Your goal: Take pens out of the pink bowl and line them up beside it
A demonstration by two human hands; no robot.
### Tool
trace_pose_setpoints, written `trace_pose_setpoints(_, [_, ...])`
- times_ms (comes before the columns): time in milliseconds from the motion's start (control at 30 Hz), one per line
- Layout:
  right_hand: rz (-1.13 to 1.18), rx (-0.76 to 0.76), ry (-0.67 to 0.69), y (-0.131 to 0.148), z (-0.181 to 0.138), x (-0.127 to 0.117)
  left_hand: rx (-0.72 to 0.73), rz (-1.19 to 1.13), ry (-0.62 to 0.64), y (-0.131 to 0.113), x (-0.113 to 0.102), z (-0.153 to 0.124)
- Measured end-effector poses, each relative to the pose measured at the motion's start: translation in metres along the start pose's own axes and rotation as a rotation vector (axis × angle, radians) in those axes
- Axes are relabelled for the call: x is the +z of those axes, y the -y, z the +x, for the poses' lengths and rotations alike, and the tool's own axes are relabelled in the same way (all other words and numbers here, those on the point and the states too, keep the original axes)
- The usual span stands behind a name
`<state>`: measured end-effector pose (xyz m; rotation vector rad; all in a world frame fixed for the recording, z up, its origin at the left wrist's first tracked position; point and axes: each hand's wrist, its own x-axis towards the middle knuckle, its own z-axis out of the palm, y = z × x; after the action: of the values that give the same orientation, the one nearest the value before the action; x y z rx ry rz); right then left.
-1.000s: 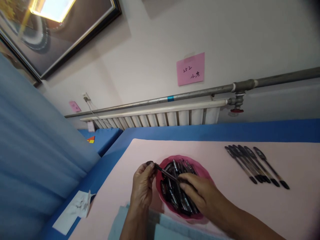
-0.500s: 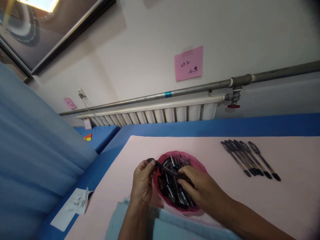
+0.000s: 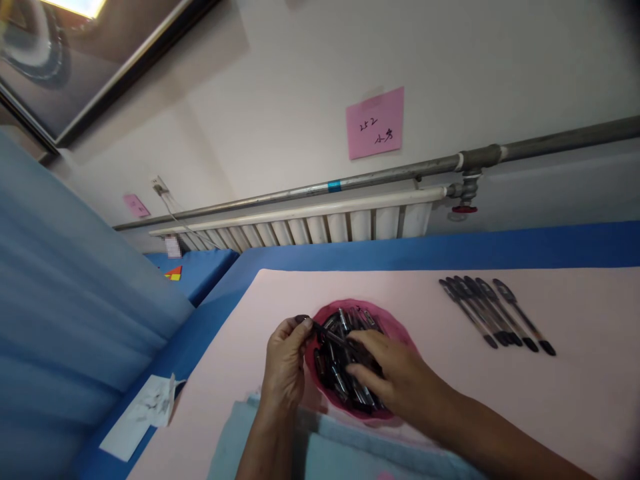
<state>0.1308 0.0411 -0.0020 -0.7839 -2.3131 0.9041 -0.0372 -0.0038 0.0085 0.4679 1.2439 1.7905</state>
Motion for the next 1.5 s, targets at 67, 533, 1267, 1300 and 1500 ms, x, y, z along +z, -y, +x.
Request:
trace_pose_setpoints(67, [-0.033, -0.017, -0.029, -0.001, 0.0, 0.001, 0.025, 0.023, -0.012, 0.0, 0.0, 0.0])
trace_pose_setpoints(533, [-0.072, 0.033, 0.007, -0.003, 0.0, 0.002, 0.047, 0.07, 0.023, 0.0, -0.001, -0.002])
trace_pose_setpoints(1267, [-0.092, -0.026, -0.182, -0.013, 0.012, -0.023, 0.622, 1.635, -0.046, 0.002, -0.005, -0.014])
trace_pose_setpoints(1300, [-0.088, -0.026, -0.176, -0.013, 0.012, -0.023, 0.605, 1.731, -0.038, 0.004, -0.004, -0.016])
trace_pose_setpoints(1500, [-0.054, -0.058, -0.165, -0.012, 0.011, -0.023, 0.413, 2.004, 0.013, 0.011, 0.002, -0.019])
